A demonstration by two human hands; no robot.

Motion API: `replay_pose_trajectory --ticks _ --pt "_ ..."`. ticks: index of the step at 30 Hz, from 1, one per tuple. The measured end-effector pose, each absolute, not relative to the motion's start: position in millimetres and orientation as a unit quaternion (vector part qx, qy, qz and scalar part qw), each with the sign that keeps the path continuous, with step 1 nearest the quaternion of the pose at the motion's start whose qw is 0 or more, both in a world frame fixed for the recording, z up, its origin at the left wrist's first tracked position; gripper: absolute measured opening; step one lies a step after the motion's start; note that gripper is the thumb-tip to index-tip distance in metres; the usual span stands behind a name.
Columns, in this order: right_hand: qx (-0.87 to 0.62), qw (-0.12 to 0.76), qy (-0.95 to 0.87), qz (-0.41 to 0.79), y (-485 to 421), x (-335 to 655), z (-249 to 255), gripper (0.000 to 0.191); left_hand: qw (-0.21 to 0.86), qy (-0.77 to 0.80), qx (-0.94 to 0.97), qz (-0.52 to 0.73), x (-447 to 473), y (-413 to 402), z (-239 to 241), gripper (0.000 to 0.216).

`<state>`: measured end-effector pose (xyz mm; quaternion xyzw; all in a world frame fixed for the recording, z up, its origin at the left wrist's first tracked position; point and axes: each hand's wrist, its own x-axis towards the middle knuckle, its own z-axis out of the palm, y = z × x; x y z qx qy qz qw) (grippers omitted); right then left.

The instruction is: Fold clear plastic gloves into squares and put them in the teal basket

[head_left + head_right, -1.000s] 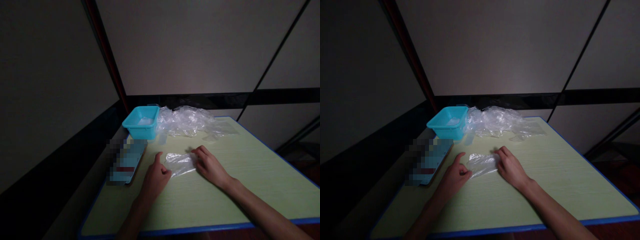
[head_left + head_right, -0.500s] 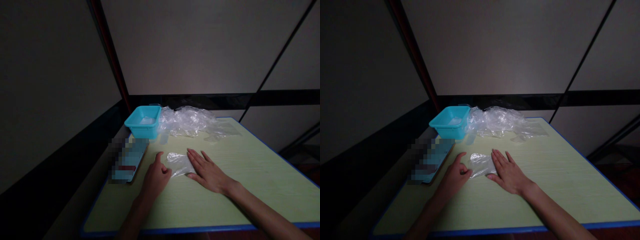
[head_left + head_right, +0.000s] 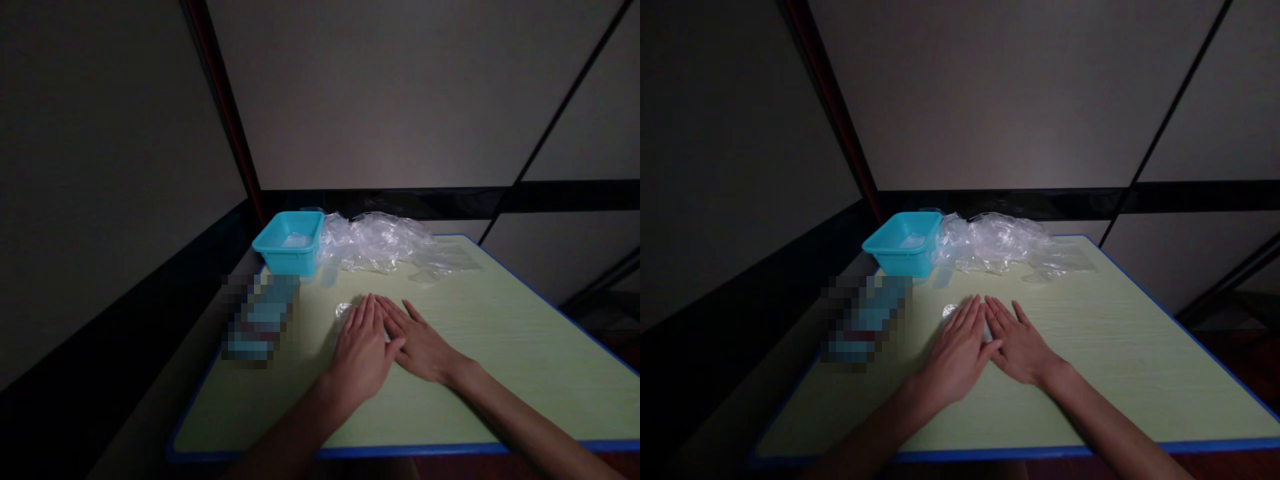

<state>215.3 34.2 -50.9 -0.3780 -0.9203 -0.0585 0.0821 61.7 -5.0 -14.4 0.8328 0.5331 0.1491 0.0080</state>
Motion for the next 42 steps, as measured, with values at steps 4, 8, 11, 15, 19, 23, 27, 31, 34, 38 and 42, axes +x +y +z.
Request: replay_pose_trajectory --ticks 4,8,11,15,19,23,27,31,34,38,42 --pt "-0.38 0.072 -0.92 -0.059 35 216 -52 0.058 0.012 0.527 0.843 0.112 71 3 -33 0.073" --pt "-0.373 0.074 -0.923 -0.063 35 216 -51 0.06 0.006 0.535 0.838 0.108 65 1 -40 0.08" --pt "-0.368 0.077 -0.924 -0.064 35 217 -51 0.062 -0.003 0.544 0.832 0.109 59 -2 -41 0.083" --pt "-0.374 0.083 -0.921 -0.068 34 217 -51 0.064 -0.019 0.551 0.826 0.115 49 -5 -41 0.081" --pt "-0.381 0.081 -0.919 -0.064 33 216 -50 0.063 -0.027 0.563 0.819 0.104 37 -8 -41 0.076" --pt "-0.392 0.08 -0.915 -0.048 32 215 -48 0.064 -0.049 0.568 0.815 0.104 26 -11 -43 0.073" --pt "-0.398 0.08 -0.913 -0.036 31 214 -46 0.064 -0.06 0.575 0.81 0.1 20 -13 -44 0.071" --pt "-0.408 0.086 -0.908 -0.03 30 216 -47 0.064 -0.056 0.576 0.81 0.093 18 -12 -42 0.072" --pt "-0.416 0.093 -0.904 -0.028 30 218 -48 0.064 -0.054 0.574 0.812 0.091 18 -12 -40 0.072" --pt "-0.422 0.093 -0.901 -0.028 29 220 -47 0.064 -0.061 0.577 0.809 0.095 18 -12 -42 0.071" --pt "-0.436 0.096 -0.894 -0.034 29 223 -48 0.066 -0.067 0.573 0.81 0.107 18 -13 -44 0.07"
